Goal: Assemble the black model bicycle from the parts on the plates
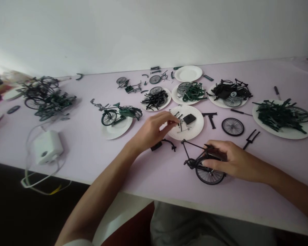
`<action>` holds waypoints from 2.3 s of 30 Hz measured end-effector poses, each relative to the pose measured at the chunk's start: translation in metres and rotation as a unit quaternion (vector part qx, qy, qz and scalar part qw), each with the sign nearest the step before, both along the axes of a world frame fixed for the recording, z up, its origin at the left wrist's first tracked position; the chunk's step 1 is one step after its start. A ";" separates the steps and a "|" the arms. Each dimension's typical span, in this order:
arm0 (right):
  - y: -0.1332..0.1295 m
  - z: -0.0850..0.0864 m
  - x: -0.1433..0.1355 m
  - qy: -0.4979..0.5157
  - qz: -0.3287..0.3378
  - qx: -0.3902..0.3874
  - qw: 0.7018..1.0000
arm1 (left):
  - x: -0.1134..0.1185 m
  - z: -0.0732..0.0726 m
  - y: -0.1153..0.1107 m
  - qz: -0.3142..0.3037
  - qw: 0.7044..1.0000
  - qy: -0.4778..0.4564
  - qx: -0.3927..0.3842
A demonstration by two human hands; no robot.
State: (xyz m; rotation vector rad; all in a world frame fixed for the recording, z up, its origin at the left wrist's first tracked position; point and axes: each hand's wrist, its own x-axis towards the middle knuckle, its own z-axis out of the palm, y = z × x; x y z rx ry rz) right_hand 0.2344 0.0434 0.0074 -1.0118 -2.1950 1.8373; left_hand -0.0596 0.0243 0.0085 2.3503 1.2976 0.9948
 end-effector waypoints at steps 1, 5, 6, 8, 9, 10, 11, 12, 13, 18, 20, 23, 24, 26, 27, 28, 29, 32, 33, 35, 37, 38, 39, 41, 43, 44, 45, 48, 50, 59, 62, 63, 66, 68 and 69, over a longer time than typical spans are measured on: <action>0.000 0.000 0.001 0.000 0.000 -0.002 1.000 | -0.007 -0.001 0.004 0.017 0.998 0.047 0.028; -0.002 0.000 0.002 -0.020 -0.005 0.036 0.999 | -0.021 -0.009 0.013 0.049 0.991 0.116 0.042; -0.003 0.000 0.001 -0.021 -0.006 0.055 0.998 | -0.021 -0.012 0.015 0.048 0.990 0.123 0.043; -0.005 -0.001 -0.002 -0.016 -0.002 0.083 0.996 | -0.020 -0.017 0.016 0.037 0.988 0.142 0.042; -0.006 -0.001 -0.003 -0.014 0.002 0.089 0.996 | -0.018 -0.019 0.017 0.031 0.987 0.151 0.040; -0.006 -0.001 -0.004 -0.013 0.005 0.089 0.996 | -0.017 -0.021 0.017 0.028 0.986 0.159 0.036; -0.006 -0.002 -0.005 -0.012 0.006 0.084 0.996 | -0.016 -0.023 0.017 0.026 0.986 0.164 0.034; -0.006 -0.001 -0.006 -0.011 0.008 0.077 0.997 | -0.015 -0.024 0.018 0.027 0.985 0.167 0.032; -0.006 -0.001 -0.007 -0.008 0.007 0.072 0.997 | -0.014 -0.025 0.018 0.029 0.985 0.170 0.032; -0.006 -0.001 -0.007 0.010 0.003 0.076 0.997 | -0.011 -0.025 0.016 0.027 0.985 0.168 0.037; -0.005 -0.003 -0.006 0.021 0.007 0.091 0.996 | -0.009 -0.023 0.015 0.029 0.988 0.148 0.038; -0.005 -0.006 -0.004 0.013 0.019 0.126 0.992 | -0.008 -0.018 0.012 0.034 0.993 0.111 0.031; -0.004 -0.008 -0.004 0.006 0.023 0.141 0.990 | -0.007 -0.016 0.011 0.033 0.994 0.102 0.026; -0.003 -0.009 -0.004 -0.007 0.027 0.171 0.985 | -0.007 -0.013 0.010 0.027 0.995 0.093 0.017; -0.003 -0.010 -0.004 -0.011 0.028 0.182 0.983 | -0.008 -0.013 0.010 0.026 0.995 0.091 0.013; -0.002 -0.011 -0.004 -0.013 0.028 0.190 0.981 | -0.008 -0.012 0.009 0.025 0.996 0.090 0.011; -0.002 -0.011 -0.004 -0.014 0.028 0.193 0.981 | -0.009 -0.012 0.009 0.026 0.996 0.089 0.010; -0.001 -0.010 -0.005 -0.015 0.025 0.195 0.980 | -0.010 -0.012 0.009 0.022 0.996 0.086 0.008; -0.001 -0.010 -0.005 -0.014 0.025 0.196 0.980 | -0.011 -0.013 0.009 0.020 0.996 0.086 0.005; -0.001 -0.009 -0.005 -0.014 0.025 0.197 0.980 | -0.011 -0.014 0.009 0.017 0.995 0.095 -0.004; -0.001 -0.008 -0.004 -0.012 0.023 0.194 0.981 | -0.011 -0.014 0.009 0.018 0.994 0.109 -0.012; -0.001 -0.008 -0.004 -0.012 0.020 0.193 0.981 | -0.011 -0.014 0.009 0.017 0.993 0.116 -0.013; -0.001 -0.007 -0.004 -0.012 0.018 0.192 0.981 | -0.011 -0.014 0.009 0.018 0.992 0.122 -0.011; -0.001 -0.007 -0.004 -0.012 0.017 0.194 0.981 | -0.011 -0.013 0.008 0.017 0.992 0.129 -0.006; -0.001 -0.007 -0.003 -0.009 0.019 0.201 0.979 | -0.011 -0.013 0.009 0.015 0.991 0.130 -0.003; 0.000 -0.007 -0.002 -0.010 0.022 0.211 0.977 | -0.012 -0.012 0.009 0.015 0.991 0.130 -0.003; 0.001 -0.008 -0.002 -0.014 0.027 0.231 0.972 | -0.012 -0.012 0.009 0.015 0.992 0.129 -0.003; 0.002 -0.012 0.001 -0.031 0.051 0.340 0.938 | -0.013 -0.012 0.009 0.015 0.992 0.129 -0.001; 0.003 -0.015 0.002 -0.041 0.067 0.409 0.909 | -0.013 -0.012 0.010 0.016 0.992 0.128 -0.002; 0.002 -0.014 0.003 -0.062 0.085 0.427 0.898 | -0.014 -0.013 0.011 0.017 0.990 0.143 -0.002; 0.004 -0.014 0.004 -0.060 0.089 0.410 0.906 | -0.014 -0.013 0.011 0.018 0.990 0.143 -0.004; 0.005 -0.014 0.004 -0.059 0.090 0.407 0.907 | -0.014 -0.013 0.011 0.018 0.990 0.141 -0.002; 0.006 -0.014 0.004 -0.054 0.093 0.404 0.909 | -0.015 -0.013 0.011 0.022 0.990 0.142 0.001; 0.006 -0.014 0.004 -0.050 0.092 0.407 0.907 | -0.016 -0.012 0.011 0.038 0.988 0.147 0.004; 0.007 -0.014 0.003 -0.049 0.091 0.411 0.906 | -0.016 -0.012 0.011 0.050 0.987 0.150 0.006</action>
